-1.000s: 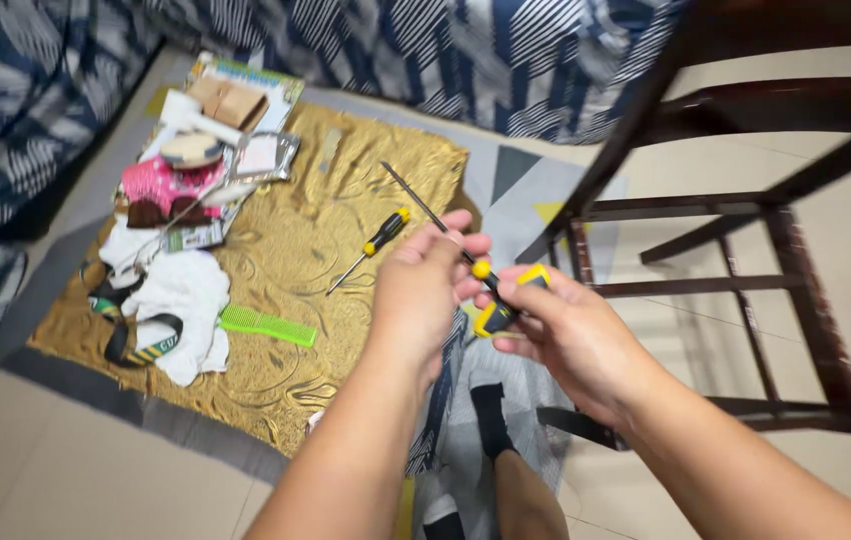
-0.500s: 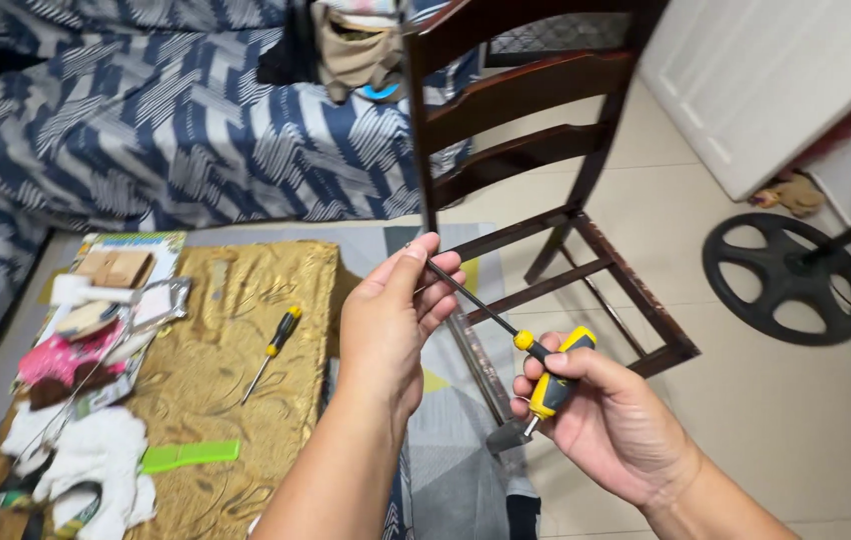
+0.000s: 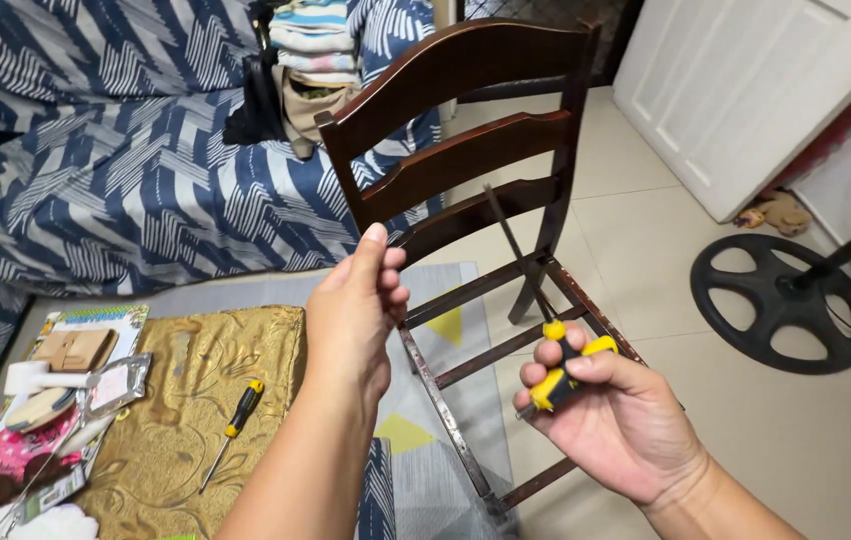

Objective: The person removes a cushion from a wooden chair and then uses a screwdriver to unscrew and remove multiple screws from the chair frame. The screws are placed on a nearby surface.

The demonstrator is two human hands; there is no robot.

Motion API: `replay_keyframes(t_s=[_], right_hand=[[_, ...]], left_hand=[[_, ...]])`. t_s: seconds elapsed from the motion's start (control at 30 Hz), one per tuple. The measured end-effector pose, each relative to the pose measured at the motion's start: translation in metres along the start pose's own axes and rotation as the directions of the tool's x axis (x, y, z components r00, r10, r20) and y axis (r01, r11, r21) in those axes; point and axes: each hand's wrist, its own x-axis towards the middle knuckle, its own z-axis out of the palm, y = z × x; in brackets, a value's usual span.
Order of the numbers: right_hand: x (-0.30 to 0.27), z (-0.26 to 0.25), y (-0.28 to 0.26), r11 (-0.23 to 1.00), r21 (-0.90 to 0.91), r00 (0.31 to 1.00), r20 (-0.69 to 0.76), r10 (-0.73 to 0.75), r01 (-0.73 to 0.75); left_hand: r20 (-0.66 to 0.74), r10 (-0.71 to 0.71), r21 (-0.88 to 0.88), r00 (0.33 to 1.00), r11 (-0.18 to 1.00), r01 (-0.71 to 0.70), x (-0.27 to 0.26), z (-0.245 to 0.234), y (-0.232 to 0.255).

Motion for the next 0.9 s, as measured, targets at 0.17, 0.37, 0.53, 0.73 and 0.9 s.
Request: replay_keyframes(t_s=[0.17,0.37,0.53,0.73,0.9], right_hand=[[0.035,0.004,0.0,0.998,0.043,0.997,-0.068,0.042,-0.039],[0.073,0.003,0.012,0.997,0.069,0.997,-0.059,0.04,-0.036],[0.115,0.021,0.023,0.995,0.098,0.998,-0.07,0.008,-0.001],[0.153,0.034,0.036,0.996,0.078,0.997,-0.068,0.039,-0.034],[0.164,0.045,0.033,0.997,0.06,0.997,-0.061,0.056,-0.052]], left_hand=[[0.025,0.194,0.098,0.981,0.976,-0.196,0.051,-0.002,0.009],[-0.032,0.329,0.497,0.944,0.825,-0.271,0.128,-0.022,0.017],[0.028,0.401,0.709,0.916,0.638,-0.301,0.167,-0.016,0.014],[0.056,0.482,0.659,0.874,0.64,-0.395,0.208,-0.012,-0.002],[0.23,0.503,0.625,0.833,0.58,-0.523,0.242,-0.013,0.014]])
